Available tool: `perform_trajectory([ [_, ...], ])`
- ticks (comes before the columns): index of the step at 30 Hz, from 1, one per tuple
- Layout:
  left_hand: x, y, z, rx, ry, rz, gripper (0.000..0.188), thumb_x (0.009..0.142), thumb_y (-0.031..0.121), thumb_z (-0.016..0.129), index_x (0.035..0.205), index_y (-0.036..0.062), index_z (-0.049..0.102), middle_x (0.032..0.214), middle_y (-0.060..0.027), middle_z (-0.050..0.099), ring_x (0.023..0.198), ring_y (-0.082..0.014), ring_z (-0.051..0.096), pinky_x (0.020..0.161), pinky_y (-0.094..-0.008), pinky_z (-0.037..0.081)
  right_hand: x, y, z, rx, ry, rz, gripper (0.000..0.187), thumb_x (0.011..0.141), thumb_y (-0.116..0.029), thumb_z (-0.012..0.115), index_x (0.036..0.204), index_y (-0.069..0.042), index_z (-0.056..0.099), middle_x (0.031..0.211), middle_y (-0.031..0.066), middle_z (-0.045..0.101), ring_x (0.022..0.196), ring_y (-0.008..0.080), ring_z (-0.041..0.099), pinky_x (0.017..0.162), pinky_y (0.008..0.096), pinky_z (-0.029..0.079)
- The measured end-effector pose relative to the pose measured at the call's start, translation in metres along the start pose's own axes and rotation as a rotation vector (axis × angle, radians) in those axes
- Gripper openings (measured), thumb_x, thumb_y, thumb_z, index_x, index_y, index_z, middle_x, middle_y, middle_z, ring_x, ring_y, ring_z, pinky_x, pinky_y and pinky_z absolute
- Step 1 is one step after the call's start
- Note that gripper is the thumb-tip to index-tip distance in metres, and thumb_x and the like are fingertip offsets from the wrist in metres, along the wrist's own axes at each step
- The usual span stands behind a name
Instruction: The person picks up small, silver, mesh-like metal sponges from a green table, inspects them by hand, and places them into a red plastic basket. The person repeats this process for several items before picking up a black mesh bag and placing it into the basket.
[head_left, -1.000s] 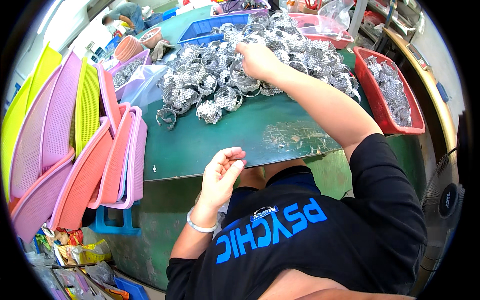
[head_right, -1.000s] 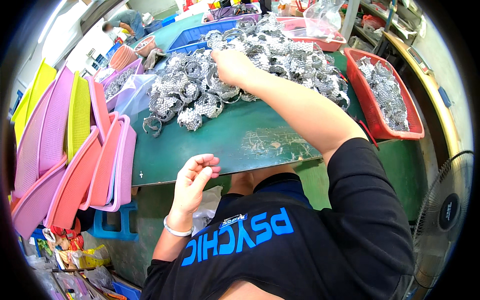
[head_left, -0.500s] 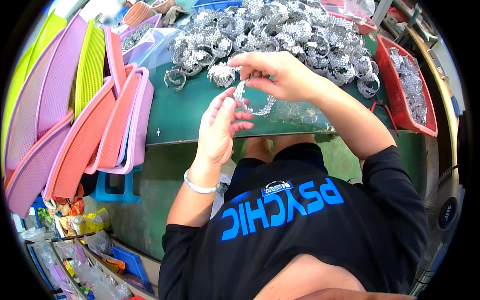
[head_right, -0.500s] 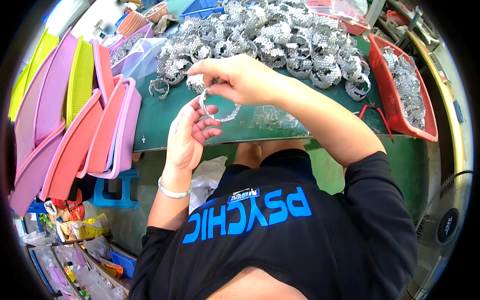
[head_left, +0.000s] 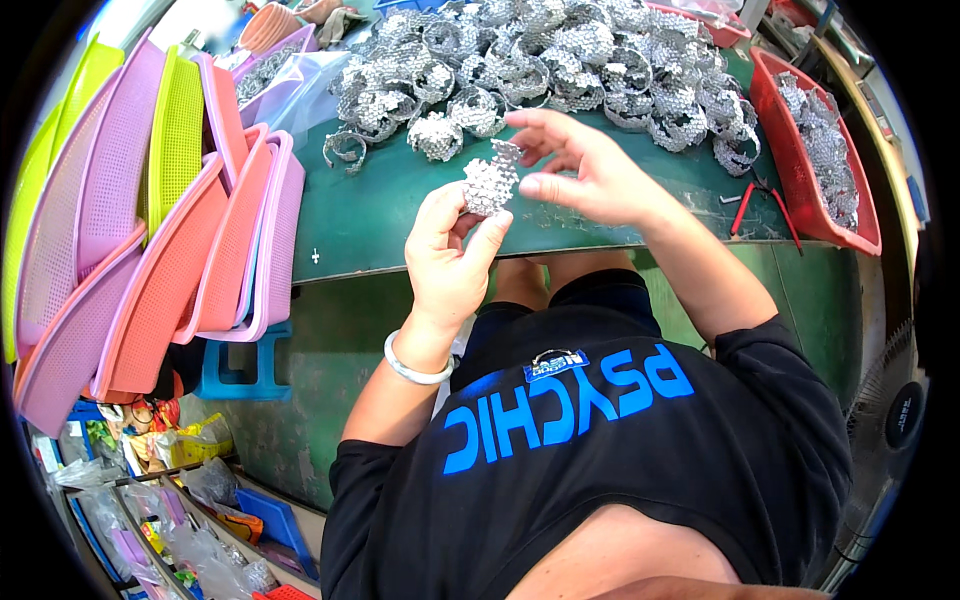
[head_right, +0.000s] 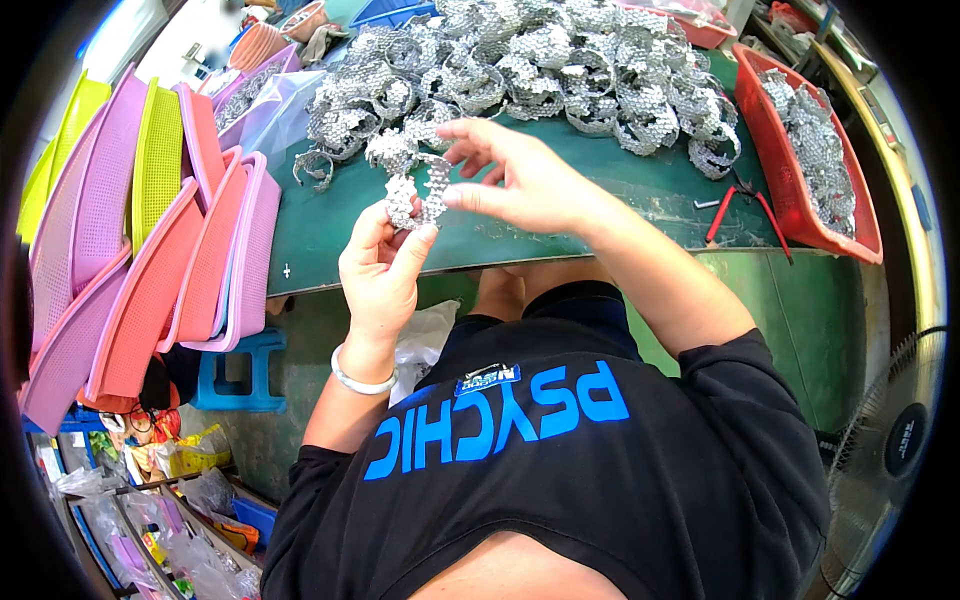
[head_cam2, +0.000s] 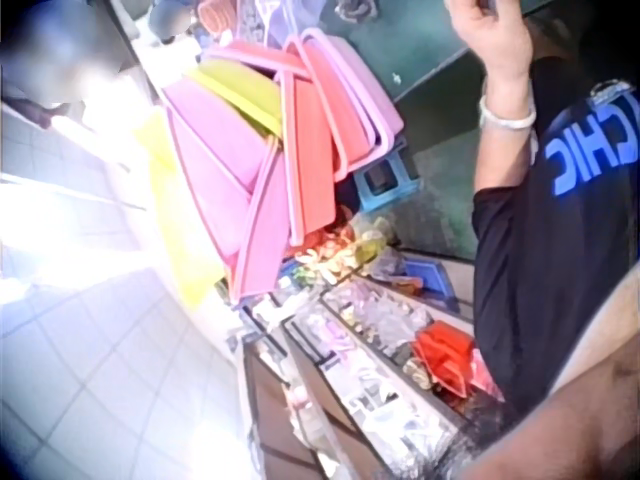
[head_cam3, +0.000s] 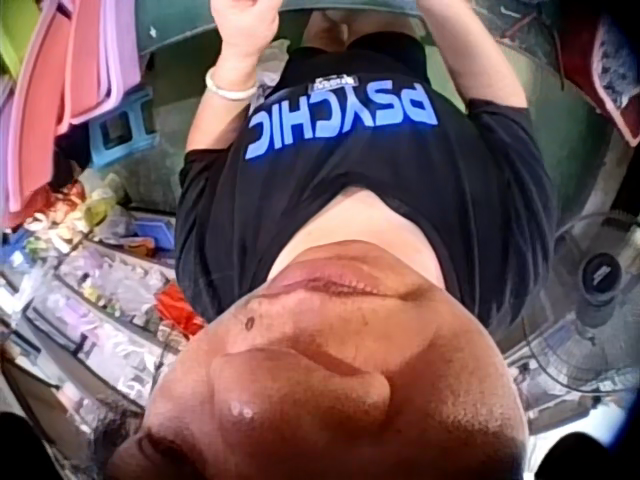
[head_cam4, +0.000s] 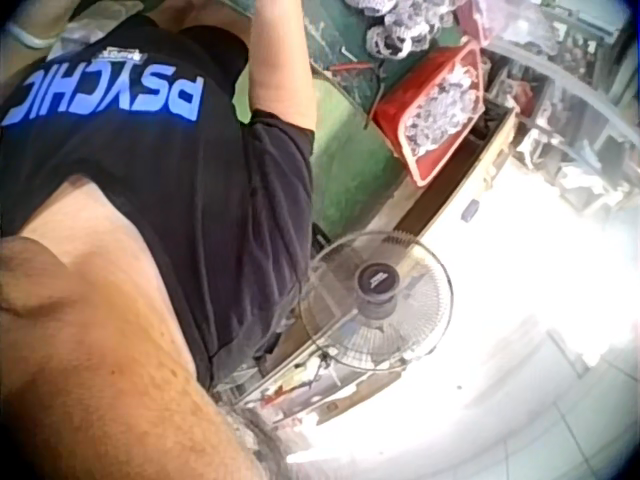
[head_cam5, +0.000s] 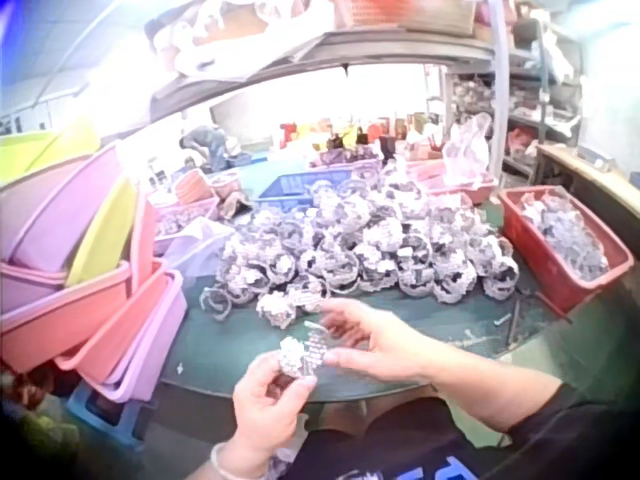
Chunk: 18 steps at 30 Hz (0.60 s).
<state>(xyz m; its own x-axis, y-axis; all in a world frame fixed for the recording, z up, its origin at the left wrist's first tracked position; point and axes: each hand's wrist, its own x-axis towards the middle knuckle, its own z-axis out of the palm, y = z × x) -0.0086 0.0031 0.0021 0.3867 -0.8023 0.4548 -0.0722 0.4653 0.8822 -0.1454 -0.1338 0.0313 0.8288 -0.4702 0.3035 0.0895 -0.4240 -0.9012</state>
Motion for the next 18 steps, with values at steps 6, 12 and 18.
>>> perform_trajectory([
  [6, -0.002, -0.008, 0.0, 0.286, -0.007, 0.228, 0.031, 0.07, -0.006, 0.065, 0.1, -0.0022, 0.06, 0.111, -0.0141, 0.049, 0.096, -0.0216, 0.055, 0.082, -0.0299, 0.046, -0.01, -0.002, 0.021, 0.122, 0.021, -0.074, 0.072, 0.072, -0.014, 0.073, 0.133, -0.007, 0.035, 0.116, 0.0069, 0.048, 0.104, 0.016, 0.048, 0.086, 0.0312, 0.043],
  [12, -0.003, -0.016, -0.007, 0.463, -0.024, 0.298, 0.036, 0.066, -0.003, 0.067, 0.102, 0.0013, 0.061, 0.117, -0.0162, 0.045, 0.102, -0.0244, 0.052, 0.086, -0.0332, 0.044, -0.012, -0.006, 0.028, 0.059, 0.078, -0.165, 0.079, 0.069, -0.01, 0.074, 0.135, -0.006, 0.03, 0.124, 0.0091, 0.045, 0.107, 0.0176, 0.048, 0.087, 0.0327, 0.043],
  [18, -0.005, -0.009, -0.003, 0.455, -0.016, 0.186, 0.061, 0.068, -0.002, 0.067, 0.123, 0.0021, 0.044, 0.125, -0.0156, 0.038, 0.112, -0.0255, 0.045, 0.09, -0.0345, 0.043, -0.011, -0.002, 0.025, -0.153, 0.135, -0.387, 0.081, 0.066, -0.006, 0.073, 0.134, -0.002, 0.03, 0.131, 0.0125, 0.041, 0.117, 0.0228, 0.045, 0.088, 0.0329, 0.042],
])
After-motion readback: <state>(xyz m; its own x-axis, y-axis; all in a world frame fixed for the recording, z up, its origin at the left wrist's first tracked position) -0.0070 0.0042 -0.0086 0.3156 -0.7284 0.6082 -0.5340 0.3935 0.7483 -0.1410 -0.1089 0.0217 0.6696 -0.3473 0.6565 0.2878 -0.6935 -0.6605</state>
